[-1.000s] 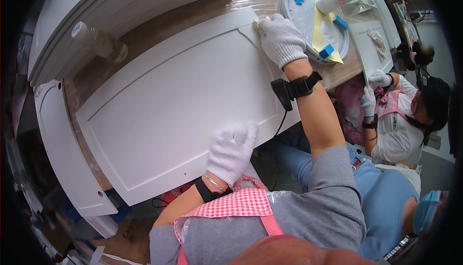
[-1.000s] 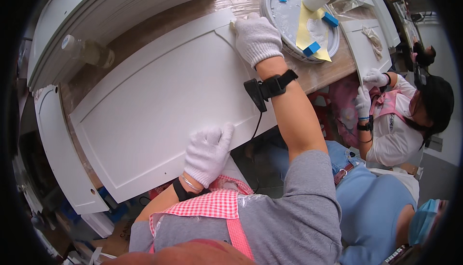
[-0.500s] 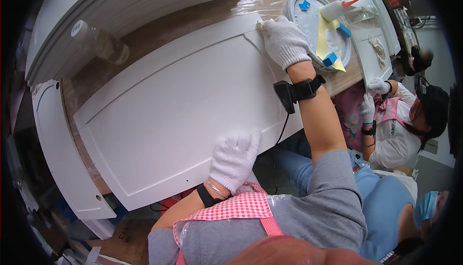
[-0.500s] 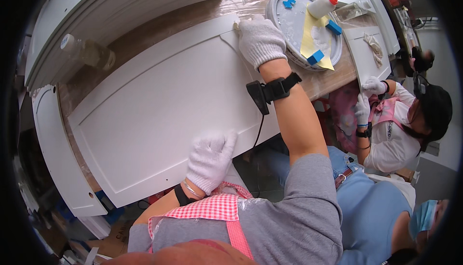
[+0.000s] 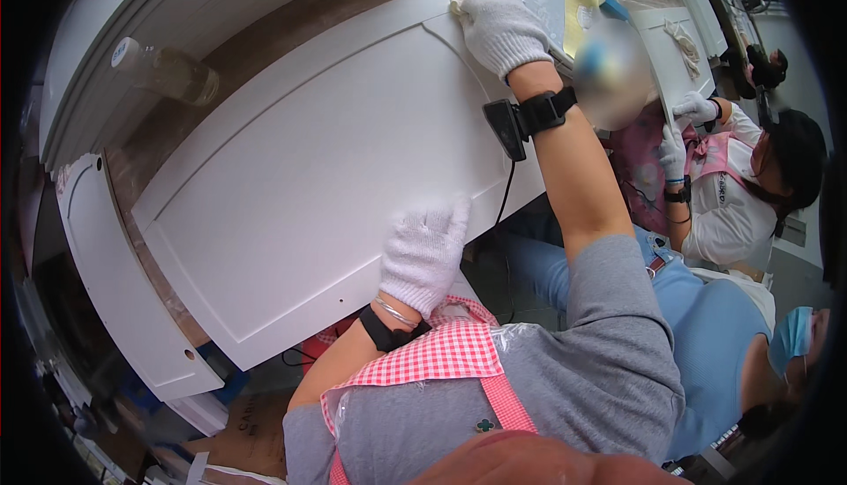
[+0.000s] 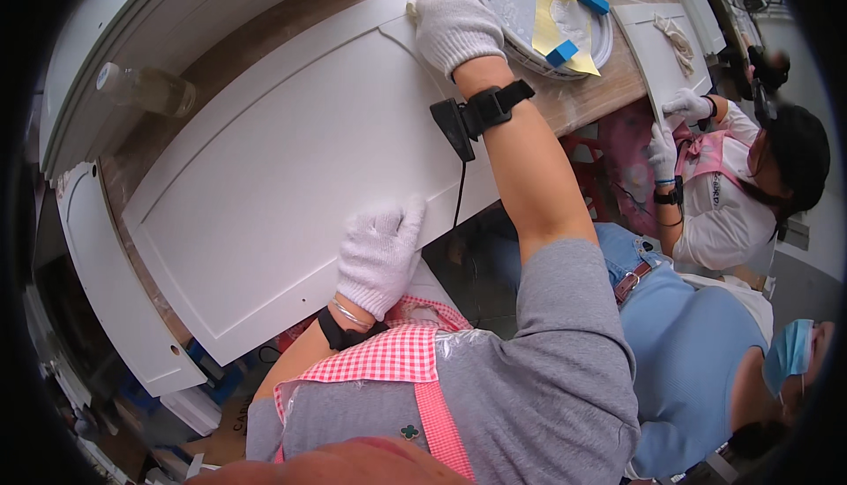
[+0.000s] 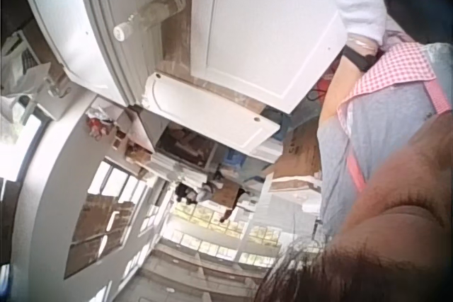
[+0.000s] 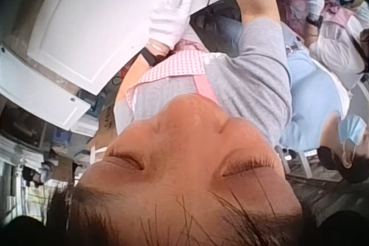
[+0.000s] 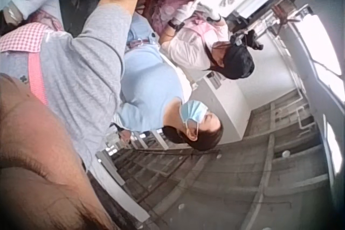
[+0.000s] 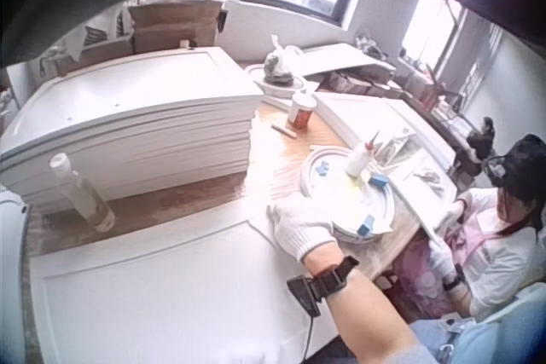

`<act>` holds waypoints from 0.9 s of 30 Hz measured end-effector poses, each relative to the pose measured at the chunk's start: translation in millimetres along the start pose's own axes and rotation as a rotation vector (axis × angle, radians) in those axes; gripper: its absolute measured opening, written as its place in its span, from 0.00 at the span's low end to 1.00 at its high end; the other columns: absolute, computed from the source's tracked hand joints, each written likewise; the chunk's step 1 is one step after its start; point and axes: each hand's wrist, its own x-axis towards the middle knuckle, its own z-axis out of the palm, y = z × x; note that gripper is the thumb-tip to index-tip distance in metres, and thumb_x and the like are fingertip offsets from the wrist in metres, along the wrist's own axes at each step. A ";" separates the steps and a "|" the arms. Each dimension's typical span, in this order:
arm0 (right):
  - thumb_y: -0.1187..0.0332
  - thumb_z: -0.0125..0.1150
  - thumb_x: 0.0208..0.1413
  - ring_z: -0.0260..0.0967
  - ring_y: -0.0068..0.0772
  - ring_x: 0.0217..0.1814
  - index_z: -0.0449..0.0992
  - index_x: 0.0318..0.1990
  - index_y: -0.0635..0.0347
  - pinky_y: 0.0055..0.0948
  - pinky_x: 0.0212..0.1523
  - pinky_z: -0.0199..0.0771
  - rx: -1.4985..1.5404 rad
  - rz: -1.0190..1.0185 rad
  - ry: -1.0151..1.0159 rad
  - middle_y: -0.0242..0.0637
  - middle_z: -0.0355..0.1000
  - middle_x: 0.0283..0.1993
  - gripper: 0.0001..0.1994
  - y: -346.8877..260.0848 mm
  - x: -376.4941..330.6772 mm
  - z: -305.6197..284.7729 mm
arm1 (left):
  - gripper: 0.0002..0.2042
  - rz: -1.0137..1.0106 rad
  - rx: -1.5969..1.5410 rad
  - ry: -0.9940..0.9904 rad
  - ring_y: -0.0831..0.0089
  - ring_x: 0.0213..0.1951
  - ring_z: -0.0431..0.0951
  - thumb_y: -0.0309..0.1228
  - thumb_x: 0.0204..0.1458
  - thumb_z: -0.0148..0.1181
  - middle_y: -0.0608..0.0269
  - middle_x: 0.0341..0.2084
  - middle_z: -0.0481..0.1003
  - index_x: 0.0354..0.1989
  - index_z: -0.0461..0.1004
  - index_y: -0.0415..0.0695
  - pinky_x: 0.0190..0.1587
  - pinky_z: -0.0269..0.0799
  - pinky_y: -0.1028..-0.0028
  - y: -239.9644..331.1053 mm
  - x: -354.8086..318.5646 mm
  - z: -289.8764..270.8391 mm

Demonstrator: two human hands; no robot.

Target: Cleaning and wiping down white cabinet door panels using a cloth and a sponge.

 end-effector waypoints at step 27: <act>0.67 0.61 0.63 0.80 0.48 0.49 0.85 0.46 0.51 0.45 0.45 0.84 -0.062 -0.211 0.151 0.40 0.79 0.47 0.09 -9.7 -24.1 -8.3 | 0.31 0.003 -0.002 0.032 0.57 0.35 0.77 0.26 0.41 0.71 0.60 0.35 0.74 0.60 0.78 0.43 0.37 0.75 0.59 3.5 9.2 -6.9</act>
